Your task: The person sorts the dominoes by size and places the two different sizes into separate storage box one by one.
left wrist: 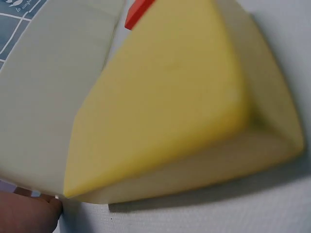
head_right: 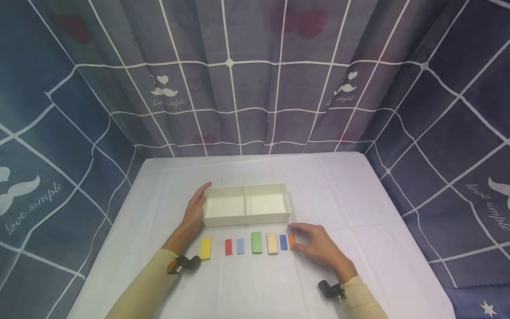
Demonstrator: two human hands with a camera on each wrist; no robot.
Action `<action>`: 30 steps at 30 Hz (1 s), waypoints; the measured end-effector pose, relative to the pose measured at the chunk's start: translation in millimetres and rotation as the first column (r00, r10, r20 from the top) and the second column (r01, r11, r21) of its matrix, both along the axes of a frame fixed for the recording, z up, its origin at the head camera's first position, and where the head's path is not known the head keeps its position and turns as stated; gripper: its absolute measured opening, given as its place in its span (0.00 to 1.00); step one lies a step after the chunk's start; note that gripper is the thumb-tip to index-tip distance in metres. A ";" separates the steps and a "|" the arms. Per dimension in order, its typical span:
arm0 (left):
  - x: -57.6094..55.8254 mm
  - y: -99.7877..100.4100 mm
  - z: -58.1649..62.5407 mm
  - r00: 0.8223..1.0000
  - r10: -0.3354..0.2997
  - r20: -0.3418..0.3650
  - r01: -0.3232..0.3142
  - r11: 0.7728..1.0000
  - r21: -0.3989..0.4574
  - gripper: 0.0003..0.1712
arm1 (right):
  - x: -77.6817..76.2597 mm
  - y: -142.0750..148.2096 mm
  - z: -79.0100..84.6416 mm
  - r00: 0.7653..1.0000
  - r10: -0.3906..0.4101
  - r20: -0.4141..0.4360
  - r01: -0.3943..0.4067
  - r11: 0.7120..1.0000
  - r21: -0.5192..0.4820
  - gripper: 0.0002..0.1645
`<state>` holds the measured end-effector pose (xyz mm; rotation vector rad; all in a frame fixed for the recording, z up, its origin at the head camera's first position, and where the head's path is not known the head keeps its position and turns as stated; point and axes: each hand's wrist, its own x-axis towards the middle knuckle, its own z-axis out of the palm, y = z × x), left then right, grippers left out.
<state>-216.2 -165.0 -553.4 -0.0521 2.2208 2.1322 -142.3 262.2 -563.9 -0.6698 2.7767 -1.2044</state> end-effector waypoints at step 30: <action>0.8 2.4 1.0 1.000 0.016 0.004 -0.016 1.000 -0.018 0.29 | 8.6 -2.2 -8.9 0.999 -0.020 -0.045 0.021 1.000 0.021 0.35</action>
